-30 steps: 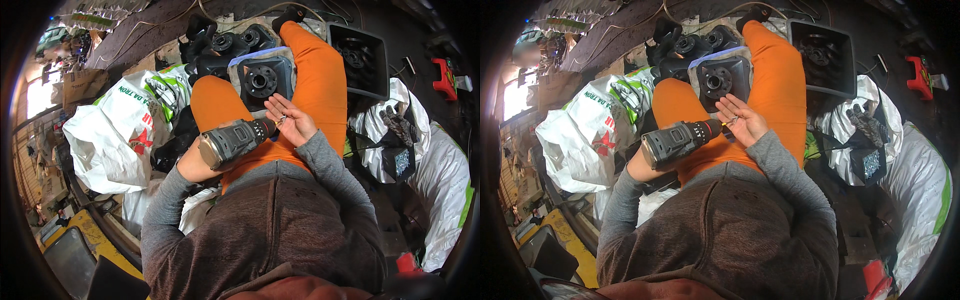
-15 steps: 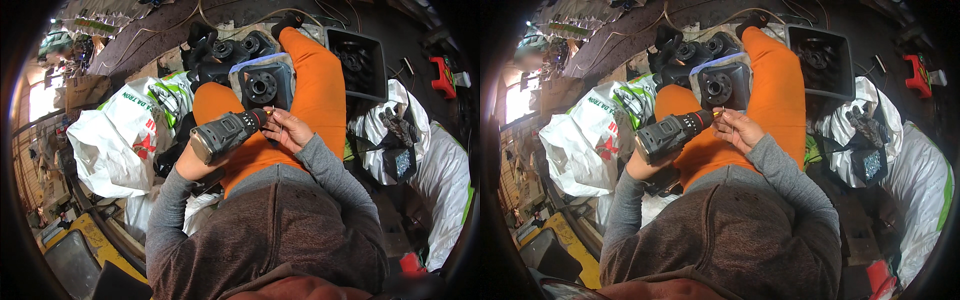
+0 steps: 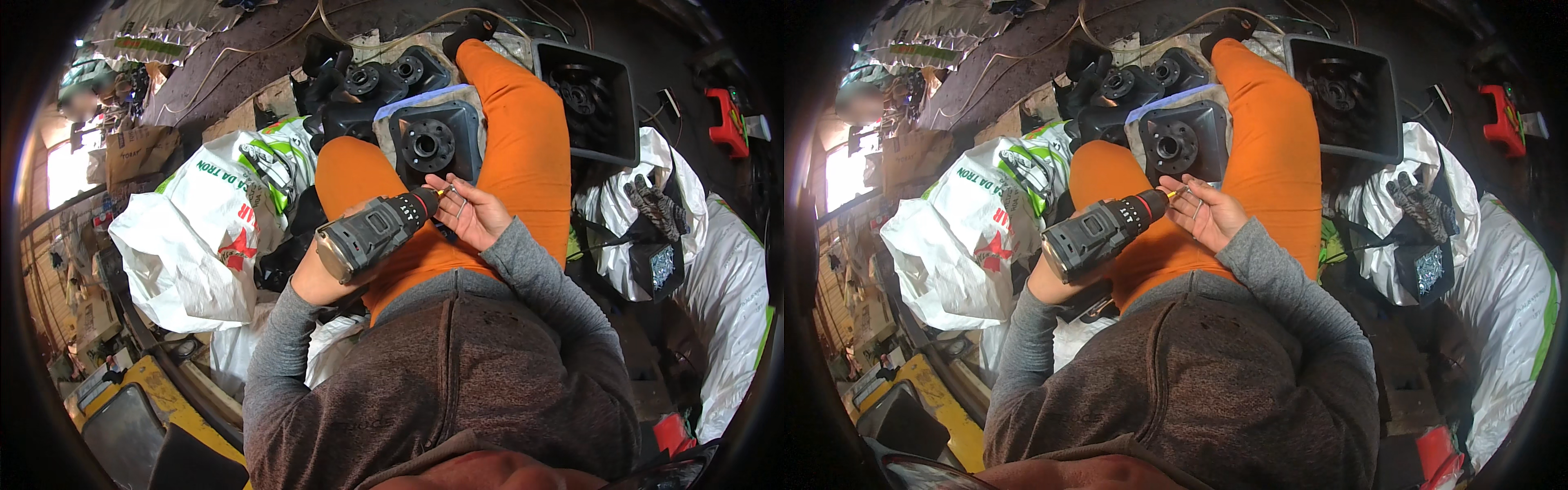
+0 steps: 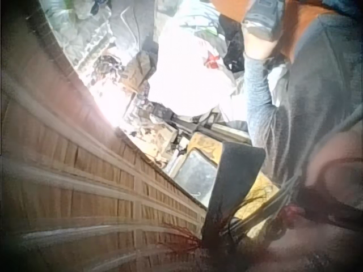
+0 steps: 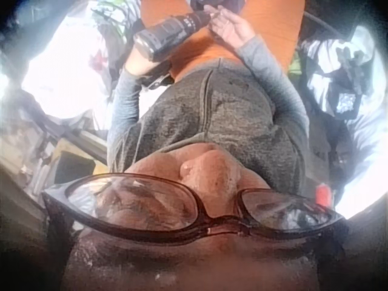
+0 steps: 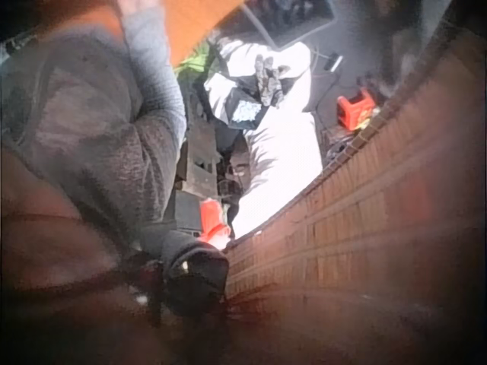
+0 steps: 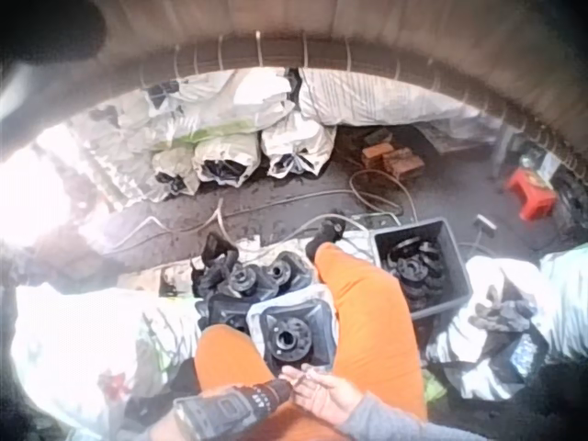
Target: The person uses a cordless drill to fasten screws into black mechanical parts resting on their lap. They repeatedly pick up parts, align them, and drive screws, then place finished units into a nearby white sack.
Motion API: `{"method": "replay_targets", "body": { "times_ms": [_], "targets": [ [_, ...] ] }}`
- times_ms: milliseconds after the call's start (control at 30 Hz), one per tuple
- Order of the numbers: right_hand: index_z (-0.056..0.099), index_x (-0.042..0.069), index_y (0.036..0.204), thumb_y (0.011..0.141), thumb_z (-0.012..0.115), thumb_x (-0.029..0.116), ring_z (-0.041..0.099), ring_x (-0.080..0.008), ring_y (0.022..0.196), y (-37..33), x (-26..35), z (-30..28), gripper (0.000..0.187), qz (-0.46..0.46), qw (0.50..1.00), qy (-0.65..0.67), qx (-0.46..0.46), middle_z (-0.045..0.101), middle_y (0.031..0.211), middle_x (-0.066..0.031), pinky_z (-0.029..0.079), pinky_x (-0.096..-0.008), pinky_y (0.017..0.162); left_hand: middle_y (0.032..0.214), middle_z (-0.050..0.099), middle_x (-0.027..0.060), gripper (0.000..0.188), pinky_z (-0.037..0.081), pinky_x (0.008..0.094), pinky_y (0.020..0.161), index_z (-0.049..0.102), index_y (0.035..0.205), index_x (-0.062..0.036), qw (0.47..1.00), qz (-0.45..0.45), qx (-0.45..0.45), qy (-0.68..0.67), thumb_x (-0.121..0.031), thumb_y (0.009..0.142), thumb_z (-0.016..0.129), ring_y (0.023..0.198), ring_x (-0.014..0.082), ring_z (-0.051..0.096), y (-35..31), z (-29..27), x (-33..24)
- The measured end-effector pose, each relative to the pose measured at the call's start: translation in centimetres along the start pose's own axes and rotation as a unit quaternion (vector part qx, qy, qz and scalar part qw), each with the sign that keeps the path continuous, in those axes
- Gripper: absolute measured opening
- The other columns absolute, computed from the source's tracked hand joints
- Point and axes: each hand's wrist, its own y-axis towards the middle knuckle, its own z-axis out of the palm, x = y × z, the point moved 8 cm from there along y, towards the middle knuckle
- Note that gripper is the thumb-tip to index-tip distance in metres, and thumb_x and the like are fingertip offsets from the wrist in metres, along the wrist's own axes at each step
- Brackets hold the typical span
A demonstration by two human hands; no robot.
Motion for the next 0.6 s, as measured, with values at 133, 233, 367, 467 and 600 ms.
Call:
{"method": "replay_targets", "body": {
  "times_ms": [133,233,367,467,600],
  "targets": [
    [0.056,0.008,0.111,0.098,0.048,0.015,0.054,-0.0261,0.121,0.0,-0.1,0.1,0.018,0.006,1.000,-0.012,-0.013,0.054,0.132,-0.0143,0.049,-0.0389,0.098,0.121,0.060,0.0127,0.061,0.049,0.0338,0.092,0.049,0.131,-0.0061,0.999,-0.037,0.010,-0.005,-0.009,0.074,0.072,0.104,0.0282,0.063,0.2,-0.1,-0.1],
    [0.055,0.007,0.112,0.098,0.048,0.015,0.053,-0.0266,0.121,0.3,0.0,-0.2,0.018,0.011,0.999,-0.032,-0.007,0.054,0.131,-0.0154,0.049,-0.0388,0.098,0.119,0.062,0.0127,0.064,0.052,0.0327,0.086,0.049,0.132,-0.0077,0.997,-0.070,0.031,-0.009,-0.011,0.073,0.071,0.099,0.0277,0.066,0.2,0.1,-0.4],
    [0.052,0.006,0.117,0.099,0.045,0.015,0.054,-0.0268,0.121,0.6,0.3,-0.6,0.021,0.035,0.997,-0.062,-0.036,0.055,0.129,-0.0151,0.049,-0.0389,0.098,0.111,0.065,0.0129,0.071,0.055,0.0346,0.080,0.045,0.137,-0.0170,0.990,-0.086,0.078,0.079,-0.017,0.072,0.073,0.093,0.0322,0.067,0.6,0.8,-0.3],
    [0.050,0.005,0.120,0.100,0.044,0.016,0.054,-0.0264,0.121,0.9,0.3,-1.4,0.025,0.051,0.994,-0.082,-0.058,0.055,0.128,-0.0146,0.048,-0.0392,0.099,0.109,0.065,0.0130,0.069,0.055,0.0353,0.079,0.045,0.137,-0.0202,0.972,-0.086,0.143,0.162,-0.019,0.074,0.072,0.092,0.0316,0.067,0.9,1.6,0.3],
    [0.046,0.004,0.126,0.100,0.043,0.016,0.051,-0.0261,0.123,1.4,0.9,-0.8,0.028,0.017,0.999,-0.044,-0.012,0.053,0.130,-0.0146,0.047,-0.0394,0.101,0.119,0.062,0.0136,0.063,0.053,0.0324,0.085,0.048,0.134,-0.0111,0.992,-0.087,0.083,0.030,-0.012,0.075,0.070,0.098,0.0274,0.067,2.0,0.6,0.5]
  ]
}}
